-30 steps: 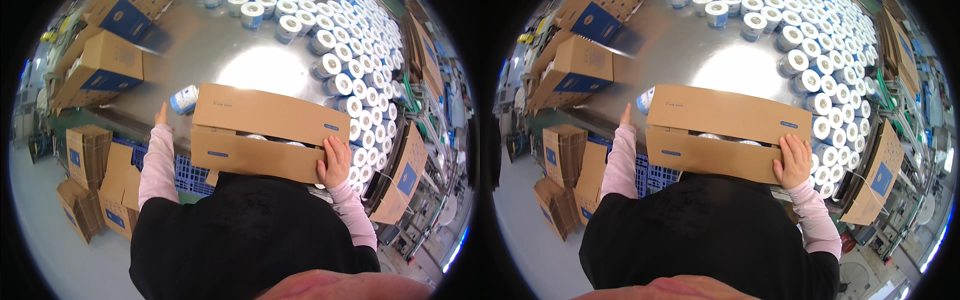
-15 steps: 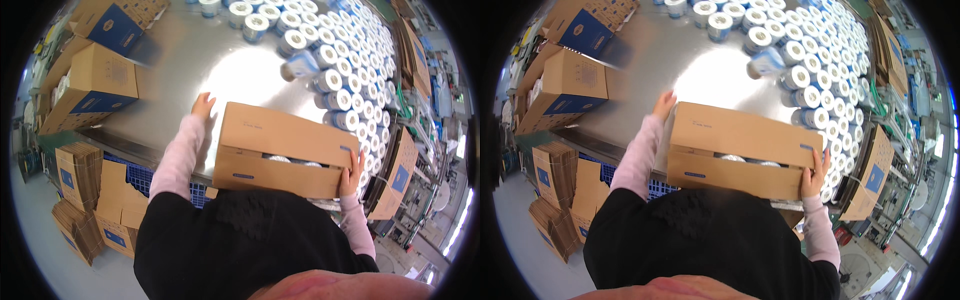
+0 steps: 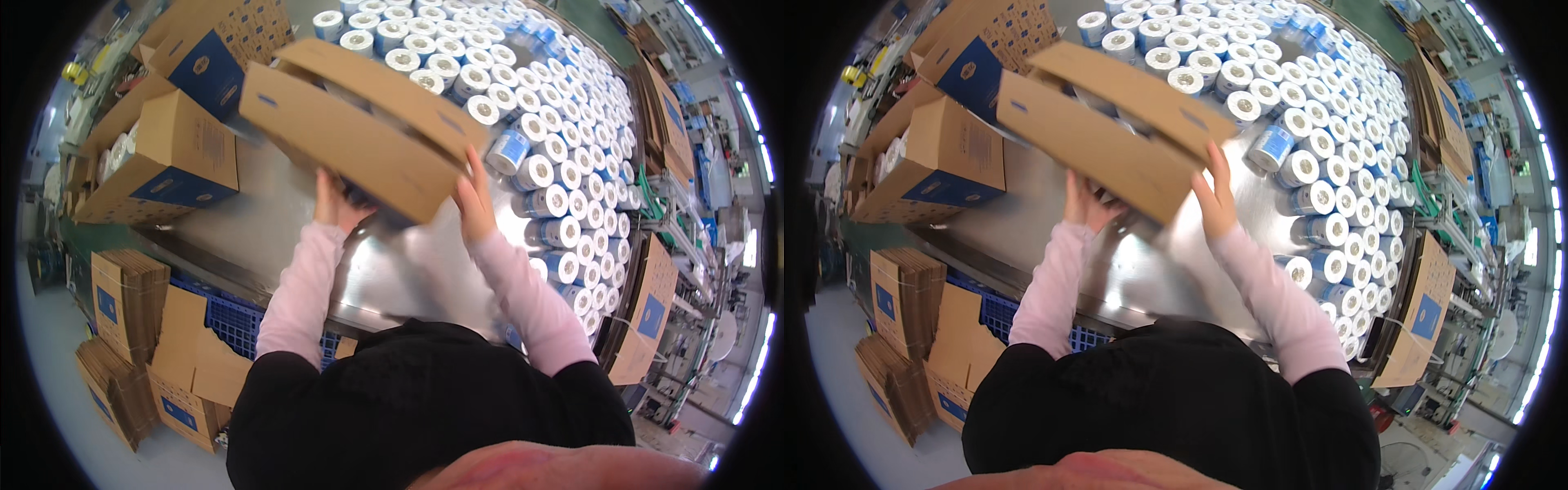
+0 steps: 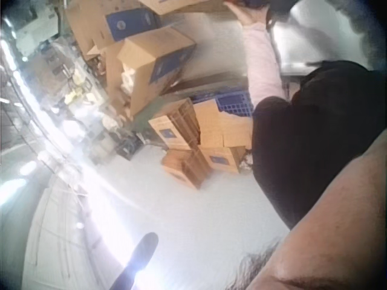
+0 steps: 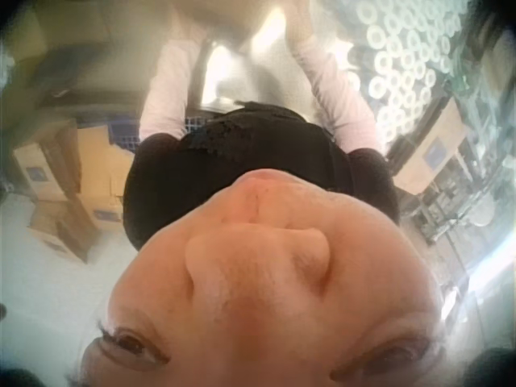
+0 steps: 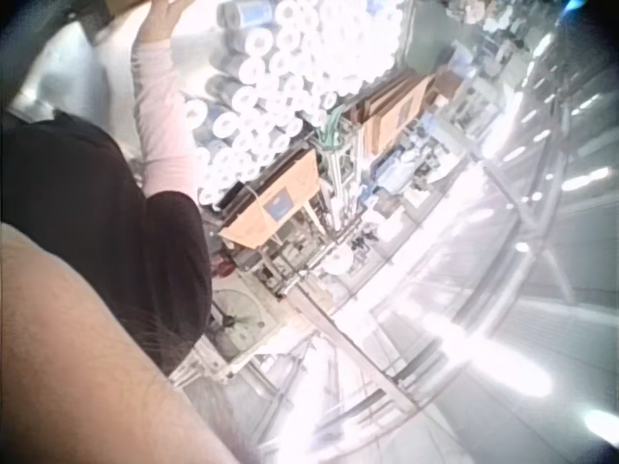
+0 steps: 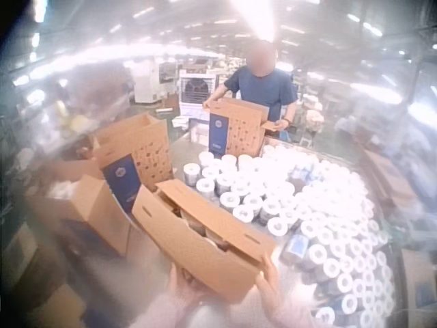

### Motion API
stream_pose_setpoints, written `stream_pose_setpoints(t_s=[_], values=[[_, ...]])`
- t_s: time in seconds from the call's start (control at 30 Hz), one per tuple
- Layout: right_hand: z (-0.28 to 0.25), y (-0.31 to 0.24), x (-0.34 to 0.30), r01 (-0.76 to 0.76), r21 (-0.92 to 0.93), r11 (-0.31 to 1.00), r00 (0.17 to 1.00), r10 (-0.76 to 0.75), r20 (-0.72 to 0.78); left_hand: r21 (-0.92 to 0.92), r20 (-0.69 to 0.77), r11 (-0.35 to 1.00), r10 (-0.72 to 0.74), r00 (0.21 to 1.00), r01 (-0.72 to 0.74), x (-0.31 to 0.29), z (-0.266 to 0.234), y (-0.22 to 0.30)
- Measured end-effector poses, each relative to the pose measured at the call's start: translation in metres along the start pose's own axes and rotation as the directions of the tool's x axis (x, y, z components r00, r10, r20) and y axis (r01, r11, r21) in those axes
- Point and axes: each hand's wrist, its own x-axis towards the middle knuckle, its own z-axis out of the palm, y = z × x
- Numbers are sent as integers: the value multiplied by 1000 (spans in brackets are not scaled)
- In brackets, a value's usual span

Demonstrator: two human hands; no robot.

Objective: The person packs rolls of tape into cardboard boxes, repeating the process for multiple boxes.

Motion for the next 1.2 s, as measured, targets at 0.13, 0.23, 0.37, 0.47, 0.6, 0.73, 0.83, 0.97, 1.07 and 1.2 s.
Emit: stream_pose_setpoints(t_s=[0.13, 0.23, 0.37, 0.47, 0.6, 0.73, 0.83, 0.97, 1.07, 1.2], values=[[23, -1, 25, 66, 108, 992, 986, -82, 146, 107, 225, 993, -69, 972, 45, 55, 44, -21], [17, -6, -14, 356, -244, 902, 930, -316, 188, 303, 201, 953, -45, 979, -18, 72, 64, -53], [-93, 49, -80, 116, -531, 839, 993, -111, 42, 519, 58, 809, -357, 932, 277, 49, 60, -141], [-224, 100, -146, -316, -619, 719, 942, 162, -293, 444, -72, 691, -606, 792, 570, 21, -18, -214], [-473, 117, -278, -724, -565, 395, 602, -35, -797, 478, -316, 391, -759, 569, 787, -34, -22, -293], [-612, 66, -407, -979, -190, 69, 190, 3, -982, 457, -443, 310, -734, 515, 834, -38, 26, -355], [-651, 84, -499, -996, -79, -53, 76, 48, -996, 318, -608, 390, -616, 501, 864, -20, 110, -417], [-631, 86, -490, -977, -56, -205, 26, 148, -989, 385, -97, 703, -613, 784, 598, 59, 173, -481], [-636, 83, -482, -956, -50, -288, 8, 145, -989, 523, -148, 634, -591, 793, 570, 87, 228, -510], [-630, 72, -476, -937, -100, -335, 42, 176, -984, 612, -158, 635, -486, 859, 472, 95, 213, -505]])
